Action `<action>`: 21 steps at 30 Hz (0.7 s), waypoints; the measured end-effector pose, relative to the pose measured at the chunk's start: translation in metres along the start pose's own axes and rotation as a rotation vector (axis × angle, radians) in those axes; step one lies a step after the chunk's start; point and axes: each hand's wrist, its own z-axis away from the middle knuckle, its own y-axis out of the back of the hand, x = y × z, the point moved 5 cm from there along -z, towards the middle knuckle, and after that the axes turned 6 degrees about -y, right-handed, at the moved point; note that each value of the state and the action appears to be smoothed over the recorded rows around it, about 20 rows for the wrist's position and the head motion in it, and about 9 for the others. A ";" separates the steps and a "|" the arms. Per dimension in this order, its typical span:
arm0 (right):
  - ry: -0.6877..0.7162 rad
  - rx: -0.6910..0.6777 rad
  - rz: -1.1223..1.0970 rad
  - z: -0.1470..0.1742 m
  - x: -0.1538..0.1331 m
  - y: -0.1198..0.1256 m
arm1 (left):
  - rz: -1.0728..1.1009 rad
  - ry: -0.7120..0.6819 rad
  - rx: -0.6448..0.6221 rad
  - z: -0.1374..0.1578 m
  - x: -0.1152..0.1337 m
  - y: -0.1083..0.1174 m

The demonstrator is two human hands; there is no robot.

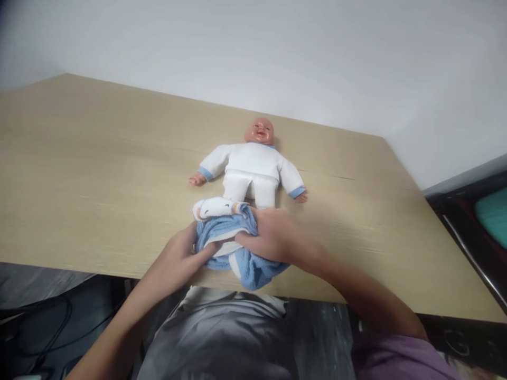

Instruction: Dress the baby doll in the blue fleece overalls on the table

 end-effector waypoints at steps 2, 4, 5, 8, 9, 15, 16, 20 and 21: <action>-0.016 -0.052 0.002 0.009 -0.001 -0.004 | 0.021 0.013 -0.012 0.011 -0.006 -0.006; -0.029 -0.078 -0.014 0.016 -0.002 -0.007 | 0.038 0.020 -0.023 0.019 -0.012 -0.012; -0.037 -0.083 -0.017 0.018 -0.001 -0.008 | 0.046 0.022 -0.029 0.021 -0.015 -0.015; -0.060 -0.071 0.019 0.022 0.000 -0.011 | 0.034 0.040 -0.038 0.025 -0.020 -0.019; -0.059 -0.059 0.033 0.021 0.000 -0.012 | 0.010 0.048 -0.039 0.024 -0.021 -0.020; -0.074 -0.046 0.104 0.016 0.000 -0.023 | -0.169 0.057 -0.065 0.016 -0.023 -0.027; -0.083 -0.057 0.104 0.016 0.000 -0.025 | -0.186 0.051 -0.062 0.014 -0.023 -0.028; -0.113 -0.077 0.045 0.017 0.003 -0.032 | -0.150 -0.029 -0.053 0.008 -0.025 -0.032; -0.118 -0.075 0.036 0.017 0.004 -0.033 | -0.129 -0.044 -0.053 0.006 -0.025 -0.032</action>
